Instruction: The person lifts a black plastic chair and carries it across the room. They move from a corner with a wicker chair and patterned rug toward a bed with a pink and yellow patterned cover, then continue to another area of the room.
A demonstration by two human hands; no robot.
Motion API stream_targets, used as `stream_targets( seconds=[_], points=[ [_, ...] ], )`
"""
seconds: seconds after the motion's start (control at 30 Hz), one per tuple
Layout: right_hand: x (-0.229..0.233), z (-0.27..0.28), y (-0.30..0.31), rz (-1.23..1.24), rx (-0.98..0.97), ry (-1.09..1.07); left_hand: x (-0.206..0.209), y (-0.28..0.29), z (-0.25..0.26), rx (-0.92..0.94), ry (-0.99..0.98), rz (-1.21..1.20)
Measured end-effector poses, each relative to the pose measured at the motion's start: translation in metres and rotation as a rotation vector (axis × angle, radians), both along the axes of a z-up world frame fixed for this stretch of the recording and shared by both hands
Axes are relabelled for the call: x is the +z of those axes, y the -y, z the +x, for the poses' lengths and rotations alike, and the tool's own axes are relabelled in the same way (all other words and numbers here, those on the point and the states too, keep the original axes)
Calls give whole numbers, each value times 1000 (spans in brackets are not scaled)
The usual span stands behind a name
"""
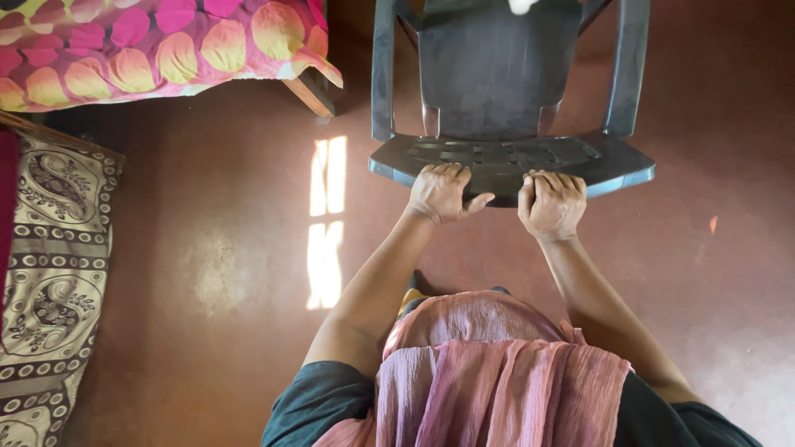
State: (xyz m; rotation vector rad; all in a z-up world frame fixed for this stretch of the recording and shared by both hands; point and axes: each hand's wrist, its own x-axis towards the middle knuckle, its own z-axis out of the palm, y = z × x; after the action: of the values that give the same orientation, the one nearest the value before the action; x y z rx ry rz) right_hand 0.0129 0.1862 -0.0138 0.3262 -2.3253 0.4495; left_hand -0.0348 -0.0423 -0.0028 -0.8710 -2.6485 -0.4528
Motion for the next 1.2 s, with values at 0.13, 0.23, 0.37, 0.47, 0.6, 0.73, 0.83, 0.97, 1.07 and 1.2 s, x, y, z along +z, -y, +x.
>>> stream_targets(
  seconds=[0.13,0.23,0.37,0.47,0.6,0.73,0.83,0.97,1.07,1.2],
  points=[
    [-1,-2,13,5,-34,6,0,12,-10,-29,45,-7],
    [-1,-7,24,9,-69,11,-1,21,-23,-67,22,-1],
    [-1,-14,44,16,-120,23,-3,38,-43,-107,58,-19],
    [-7,-25,57,20,-163,21,-7,49,-63,-143,86,-40],
    [-7,-35,69,30,-223,34,0,56,-85,-188,136,-107],
    [-11,-51,84,49,-291,56,6,66,-111,-219,184,-186],
    [-14,-57,98,63,-316,59,6,78,-129,-256,194,-214],
    [-4,-75,124,99,-339,107,4,99,-155,-283,121,-123],
    [2,-89,141,94,-298,42,0,116,-173,-308,38,-28],
    [5,-100,148,109,-348,74,-7,118,-182,-297,6,10]
  ],
)
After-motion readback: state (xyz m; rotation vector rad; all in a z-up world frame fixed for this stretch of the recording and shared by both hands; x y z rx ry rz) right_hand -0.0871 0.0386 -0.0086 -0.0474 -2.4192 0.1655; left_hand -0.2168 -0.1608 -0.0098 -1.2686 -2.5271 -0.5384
